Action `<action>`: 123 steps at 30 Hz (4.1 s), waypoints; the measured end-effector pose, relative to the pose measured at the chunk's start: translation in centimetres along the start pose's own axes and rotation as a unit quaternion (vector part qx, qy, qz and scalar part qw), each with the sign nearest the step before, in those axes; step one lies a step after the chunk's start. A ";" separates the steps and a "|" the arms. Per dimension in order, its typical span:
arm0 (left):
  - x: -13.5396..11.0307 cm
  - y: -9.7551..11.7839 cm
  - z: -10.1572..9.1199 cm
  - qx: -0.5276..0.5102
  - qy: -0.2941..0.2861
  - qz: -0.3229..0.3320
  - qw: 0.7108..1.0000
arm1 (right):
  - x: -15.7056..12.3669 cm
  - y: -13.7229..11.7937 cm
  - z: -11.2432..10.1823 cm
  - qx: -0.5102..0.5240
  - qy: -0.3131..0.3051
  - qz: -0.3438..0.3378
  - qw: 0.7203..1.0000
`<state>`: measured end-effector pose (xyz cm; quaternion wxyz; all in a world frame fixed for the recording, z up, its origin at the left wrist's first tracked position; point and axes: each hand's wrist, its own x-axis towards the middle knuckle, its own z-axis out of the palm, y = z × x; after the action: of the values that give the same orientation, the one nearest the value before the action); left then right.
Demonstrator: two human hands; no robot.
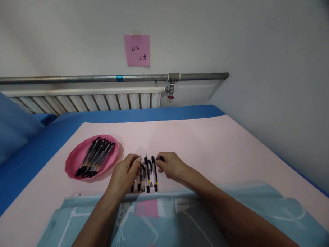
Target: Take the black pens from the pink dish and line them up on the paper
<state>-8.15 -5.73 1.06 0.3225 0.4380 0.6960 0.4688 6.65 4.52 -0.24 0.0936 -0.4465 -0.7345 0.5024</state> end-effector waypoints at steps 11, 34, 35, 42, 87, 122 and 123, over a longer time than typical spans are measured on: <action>0.1 -0.3 -0.2 0.063 -0.027 0.012 0.998 | -2.9 -1.2 -1.5 -0.122 -0.175 -0.022 0.977; -0.1 0.1 -0.2 0.157 -0.045 0.032 0.986 | -1.7 -0.6 -2.3 -0.271 -0.054 -0.060 0.959; -0.1 0.2 -0.2 0.164 -0.045 0.031 0.985 | -1.6 -0.7 -2.2 -0.267 -0.043 -0.063 0.961; 0.0 0.4 -0.2 0.213 -0.053 0.032 0.975 | -0.8 -0.2 -1.2 -0.216 -0.005 -0.106 0.971; 0.4 0.2 -1.0 0.309 -0.046 0.010 0.950 | -2.6 -1.5 -3.7 -0.153 -0.284 0.080 0.943; 0.4 0.7 -1.6 0.331 -0.048 0.008 0.943 | -2.2 -0.8 -3.2 -0.084 -0.373 0.037 0.923; 0.4 0.7 -1.5 0.325 -0.046 0.011 0.945 | -2.1 -0.6 -3.2 -0.080 -0.369 0.036 0.925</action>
<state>-9.42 -5.77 2.24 0.1888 0.5480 0.7899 0.2002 9.41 5.02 2.46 -0.2381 -0.2612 -0.7383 0.5744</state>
